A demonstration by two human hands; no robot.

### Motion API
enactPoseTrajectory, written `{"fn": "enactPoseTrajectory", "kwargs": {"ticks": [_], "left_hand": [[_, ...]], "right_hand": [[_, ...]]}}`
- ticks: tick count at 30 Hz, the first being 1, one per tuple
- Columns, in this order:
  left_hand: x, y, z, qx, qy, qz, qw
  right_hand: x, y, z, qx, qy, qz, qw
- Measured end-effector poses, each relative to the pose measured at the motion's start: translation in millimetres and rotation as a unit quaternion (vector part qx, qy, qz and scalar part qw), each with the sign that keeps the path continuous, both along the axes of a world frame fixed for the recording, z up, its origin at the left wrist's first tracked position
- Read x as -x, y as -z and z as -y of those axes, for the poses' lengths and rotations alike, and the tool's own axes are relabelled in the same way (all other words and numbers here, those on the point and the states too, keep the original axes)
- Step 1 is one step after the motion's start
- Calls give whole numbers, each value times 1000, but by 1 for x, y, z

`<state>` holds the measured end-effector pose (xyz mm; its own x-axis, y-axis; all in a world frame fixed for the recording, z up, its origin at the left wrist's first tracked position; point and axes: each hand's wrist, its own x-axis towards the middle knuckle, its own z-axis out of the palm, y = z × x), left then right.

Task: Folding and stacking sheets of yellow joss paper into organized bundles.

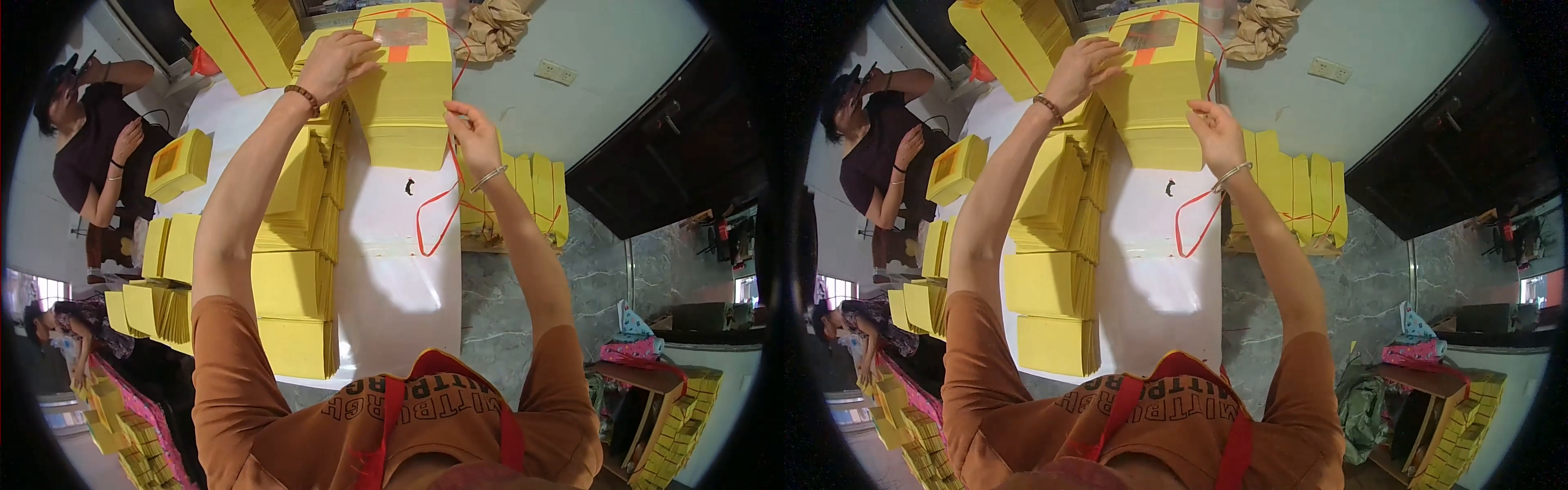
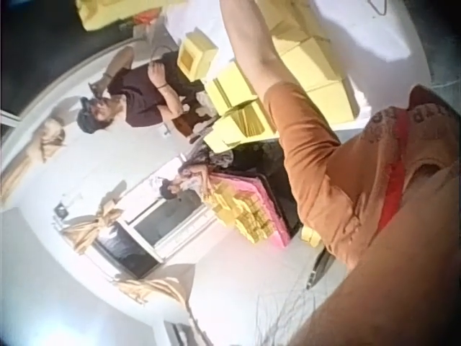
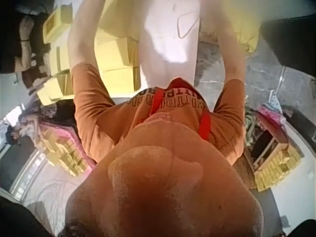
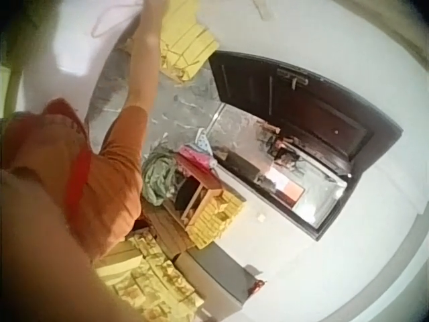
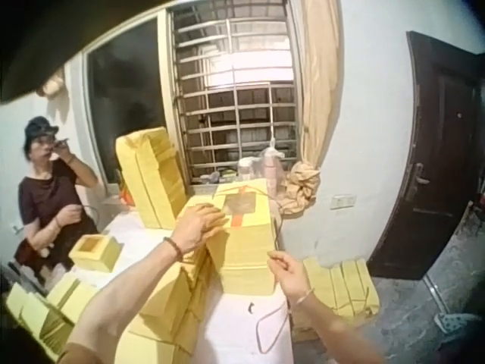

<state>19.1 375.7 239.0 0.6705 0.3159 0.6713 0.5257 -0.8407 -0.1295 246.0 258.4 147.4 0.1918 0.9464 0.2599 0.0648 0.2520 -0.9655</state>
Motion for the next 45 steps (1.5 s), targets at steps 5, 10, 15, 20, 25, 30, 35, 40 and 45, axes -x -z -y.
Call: {"fn": "enactPoseTrajectory", "kwargs": {"ticks": [5,10,15,20,25,30,35,40,45], "left_hand": [[-6,3,-12,19,11,-33,999],[-10,1,-6,57,-24,-87,994],[-8,0,-9,24,14,-82,996],[-16,-12,-9,47,-30,-194,979],[-19,-17,-16,23,-51,-273,961],[-18,-21,-16,70,-30,-216,974],[-16,-26,-21,120,-30,-171,978],[-11,-30,-24,162,22,-104,981],[-9,-32,-20,237,-4,-68,969]], "right_hand": [[1,8,-10,11,-5,-15,1000],[-1,17,-8,60,-41,-27,997],[1,21,-8,42,-63,-66,995],[-1,33,-12,41,-77,-57,995],[9,27,-13,46,-89,-32,994],[11,17,-16,64,-85,1,994],[17,10,-22,42,-83,-12,996],[21,-8,-27,33,-80,25,996],[23,-23,-32,5,-36,62,997]]}}
